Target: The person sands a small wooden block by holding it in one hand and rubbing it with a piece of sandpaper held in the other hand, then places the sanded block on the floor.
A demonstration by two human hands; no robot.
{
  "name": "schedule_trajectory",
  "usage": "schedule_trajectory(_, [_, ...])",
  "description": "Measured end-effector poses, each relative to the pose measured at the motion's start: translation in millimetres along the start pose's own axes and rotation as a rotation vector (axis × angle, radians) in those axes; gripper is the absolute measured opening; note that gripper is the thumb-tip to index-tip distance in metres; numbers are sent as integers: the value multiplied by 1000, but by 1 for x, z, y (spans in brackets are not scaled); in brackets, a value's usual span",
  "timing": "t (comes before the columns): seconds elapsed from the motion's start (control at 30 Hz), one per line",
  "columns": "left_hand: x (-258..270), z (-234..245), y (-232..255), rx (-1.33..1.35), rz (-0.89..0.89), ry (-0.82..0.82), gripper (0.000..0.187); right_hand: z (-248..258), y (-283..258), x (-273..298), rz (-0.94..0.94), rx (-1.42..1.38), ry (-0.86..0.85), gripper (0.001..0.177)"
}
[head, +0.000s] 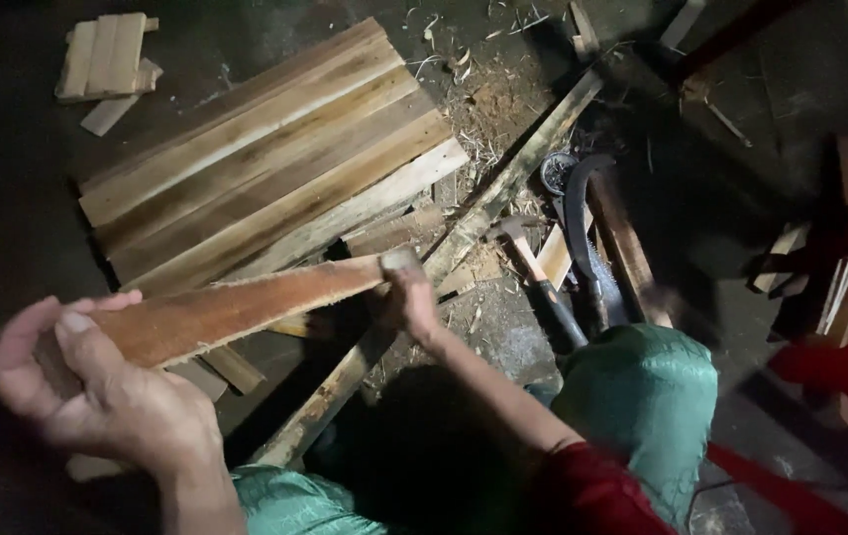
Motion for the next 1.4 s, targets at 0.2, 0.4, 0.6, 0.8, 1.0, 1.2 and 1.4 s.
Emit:
schedule_trajectory(0.2, [-5, 0, -4, -13, -92, -87, 18, -60, -32, 43, 1027, 1149, -250, 54])
schedule_trajectory(0.4, [3, 4, 1, -10, -107, -112, 34, 35, 48, -26, 19, 453, 8, 34])
schedule_trajectory(0.6, [14, 5, 4, 282, -15, -307, 55, 13, -18, 26, 482, 456, 59, 22])
schedule_trajectory(0.8, [33, -21, 44, -344, -481, -481, 53, -60, -101, 104, 323, -526, -164, 34])
schedule_trajectory(1.0, [30, -23, 43, -376, -550, -404, 35, -47, -78, 69, 1203, 567, -195, 114])
schedule_trajectory(1.2, [42, -36, 58, -460, -602, -362, 38, -54, -94, 83, 28, -671, -77, 51])
schedule_trajectory(1.4, [33, -49, 69, -516, -657, -390, 32, -49, -123, 82, 1159, 614, -155, 55])
Point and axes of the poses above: each hand's wrist, its own x-axis away from the middle knuckle, its own z-axis out of the back of the hand, y = z × x, the point moved 3 cm from there along -x, towards the middle knuckle, and after that the axes turned 9 degrees about z, right-handed, at the moved point
